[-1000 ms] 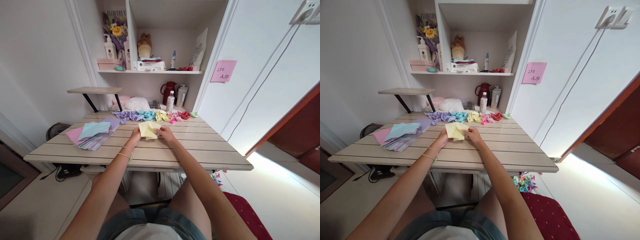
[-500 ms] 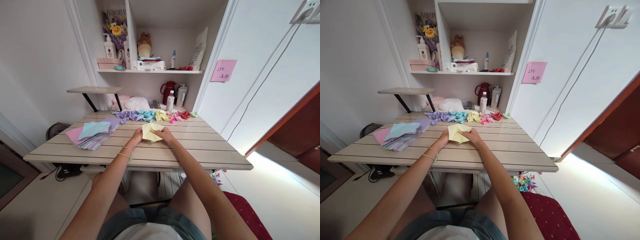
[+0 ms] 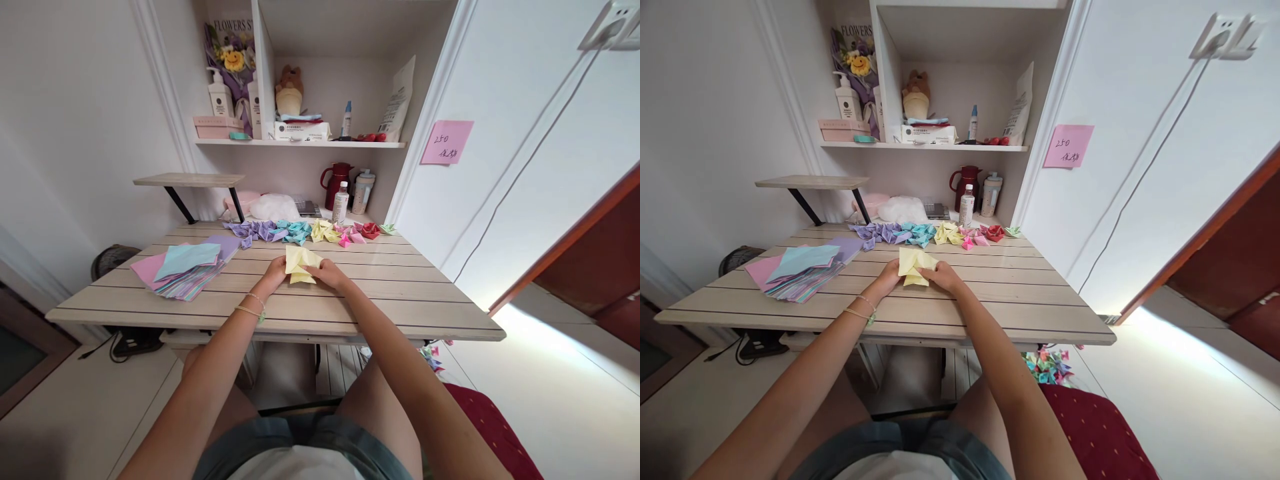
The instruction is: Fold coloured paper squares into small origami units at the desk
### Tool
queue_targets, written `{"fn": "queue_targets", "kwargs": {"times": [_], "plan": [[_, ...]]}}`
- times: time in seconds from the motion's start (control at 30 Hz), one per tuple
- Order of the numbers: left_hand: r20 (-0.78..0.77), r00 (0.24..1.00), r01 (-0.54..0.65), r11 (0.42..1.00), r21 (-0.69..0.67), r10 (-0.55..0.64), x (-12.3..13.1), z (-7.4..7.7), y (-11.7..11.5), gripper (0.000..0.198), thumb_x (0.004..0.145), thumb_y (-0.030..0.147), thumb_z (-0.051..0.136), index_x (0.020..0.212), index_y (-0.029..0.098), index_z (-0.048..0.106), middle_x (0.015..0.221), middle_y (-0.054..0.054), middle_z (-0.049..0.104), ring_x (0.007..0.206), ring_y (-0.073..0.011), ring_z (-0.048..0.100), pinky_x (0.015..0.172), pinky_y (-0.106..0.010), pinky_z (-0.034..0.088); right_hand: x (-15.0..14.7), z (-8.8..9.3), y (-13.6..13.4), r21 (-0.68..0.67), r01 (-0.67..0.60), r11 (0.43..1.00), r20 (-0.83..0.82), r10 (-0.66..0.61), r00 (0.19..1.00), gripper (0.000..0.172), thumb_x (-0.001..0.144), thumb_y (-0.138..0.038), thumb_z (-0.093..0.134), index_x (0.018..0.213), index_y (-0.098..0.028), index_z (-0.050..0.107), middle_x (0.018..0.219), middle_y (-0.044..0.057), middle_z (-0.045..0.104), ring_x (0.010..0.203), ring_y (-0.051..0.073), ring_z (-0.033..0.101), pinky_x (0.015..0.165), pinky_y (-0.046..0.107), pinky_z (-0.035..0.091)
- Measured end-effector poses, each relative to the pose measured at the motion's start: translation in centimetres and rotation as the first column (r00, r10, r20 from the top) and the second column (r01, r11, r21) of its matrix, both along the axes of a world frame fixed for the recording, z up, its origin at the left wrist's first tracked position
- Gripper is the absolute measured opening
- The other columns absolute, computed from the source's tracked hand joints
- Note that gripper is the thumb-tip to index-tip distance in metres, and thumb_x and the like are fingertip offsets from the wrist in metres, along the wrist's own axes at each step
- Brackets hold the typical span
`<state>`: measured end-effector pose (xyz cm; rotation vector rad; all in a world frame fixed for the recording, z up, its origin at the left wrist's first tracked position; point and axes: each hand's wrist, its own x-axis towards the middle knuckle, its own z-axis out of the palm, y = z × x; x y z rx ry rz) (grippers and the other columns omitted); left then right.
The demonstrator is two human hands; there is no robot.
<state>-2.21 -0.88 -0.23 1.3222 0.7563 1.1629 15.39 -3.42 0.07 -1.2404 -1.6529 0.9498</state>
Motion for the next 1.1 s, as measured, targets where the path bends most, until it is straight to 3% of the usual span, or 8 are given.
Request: {"fn": "queue_targets", "kwargs": {"times": [0.1, 0.3, 0.5, 0.67, 0.8, 0.93, 1.1], "plan": [[-0.030, 0.999, 0.033, 0.999, 0.020, -0.032, 0.0, -0.4, 0.3, 0.031, 0.053, 0.023, 0.077, 0.082, 0.013, 0.071, 0.072, -0.006, 0.071, 0.073, -0.0224, 0.065, 0.066, -0.030, 0.049, 0.1, 0.1, -0.1, 0.011, 0.006, 1.000, 0.155, -0.008, 0.988, 0.038, 0.064, -0.051, 0.069, 0.064, -0.012, 0.066, 0.059, 0.003, 0.061, 0.056, 0.014, 0.051, 0.053, 0.025, 0.037], [-0.102, 0.993, 0.058, 0.996, 0.065, -0.052, -0.1, -1.0, 0.7, 0.026, 0.055, 0.025, 0.076, 0.078, 0.014, 0.070, 0.073, -0.005, 0.071, 0.068, -0.0194, 0.064, 0.056, -0.024, 0.046, 0.2, 0.2, -0.2, 0.048, -0.071, 0.996, 0.163, 0.062, 0.985, 0.032, 0.065, -0.045, 0.070, 0.075, -0.015, 0.069, 0.073, 0.003, 0.068, 0.067, 0.017, 0.058, 0.059, 0.024, 0.040], [-0.103, 0.993, 0.056, 0.997, 0.049, -0.051, -0.1, -1.1, 0.8, 0.026, 0.056, 0.024, 0.076, 0.078, 0.013, 0.070, 0.073, -0.005, 0.070, 0.067, -0.0181, 0.062, 0.058, -0.024, 0.046, 0.2, 0.2, -0.2, 0.026, -0.033, 0.999, 0.161, 0.028, 0.987, 0.033, 0.066, -0.046, 0.069, 0.075, -0.014, 0.069, 0.075, 0.005, 0.069, 0.068, 0.018, 0.059, 0.059, 0.025, 0.041], [-0.048, 0.999, 0.028, 0.999, 0.041, -0.026, 0.1, -0.5, 0.3, 0.026, 0.053, 0.022, 0.077, 0.077, 0.014, 0.070, 0.072, -0.005, 0.070, 0.074, -0.0215, 0.063, 0.069, -0.029, 0.048, 0.2, -0.1, 0.2, -0.031, -0.053, 0.998, -0.021, 0.053, 0.998, 0.038, 0.063, -0.043, 0.072, 0.085, -0.013, 0.069, 0.084, 0.007, 0.070, 0.073, 0.019, 0.060, 0.063, 0.026, 0.045], [-0.076, 0.994, -0.068, 0.992, 0.103, 0.076, 0.2, -0.1, 0.0, 0.023, 0.051, 0.019, 0.076, 0.073, 0.013, 0.069, 0.073, -0.006, 0.071, 0.072, -0.0218, 0.062, 0.068, -0.031, 0.048, 0.2, -0.4, 0.7, -0.054, -0.075, 0.996, -0.219, 0.062, 0.974, 0.041, 0.061, -0.036, 0.075, 0.095, -0.014, 0.067, 0.094, 0.008, 0.069, 0.080, 0.019, 0.061, 0.069, 0.029, 0.048], [-0.107, 0.984, -0.131, 0.986, 0.106, 0.142, 0.1, -0.4, 0.2, 0.019, 0.058, 0.021, 0.068, 0.075, 0.013, 0.068, 0.071, -0.006, 0.071, 0.063, -0.0196, 0.061, 0.060, -0.030, 0.048, 0.1, -0.3, 0.7, -0.105, -0.123, 0.987, -0.336, 0.082, 0.938, 0.044, 0.060, -0.035, 0.077, 0.096, -0.012, 0.067, 0.097, 0.010, 0.069, 0.082, 0.021, 0.062, 0.073, 0.031, 0.049], [-0.165, 0.971, -0.139, 0.970, 0.202, 0.173, -0.1, -0.8, 0.9, 0.025, 0.060, 0.024, 0.066, 0.082, 0.012, 0.068, 0.086, -0.007, 0.072, 0.078, -0.0228, 0.063, 0.071, -0.034, 0.050, -0.1, 0.1, 0.3, -0.150, -0.172, 0.974, -0.434, 0.091, 0.896, 0.044, 0.061, -0.033, 0.078, 0.098, -0.013, 0.067, 0.099, 0.010, 0.069, 0.086, 0.022, 0.064, 0.077, 0.033, 0.051]]}}
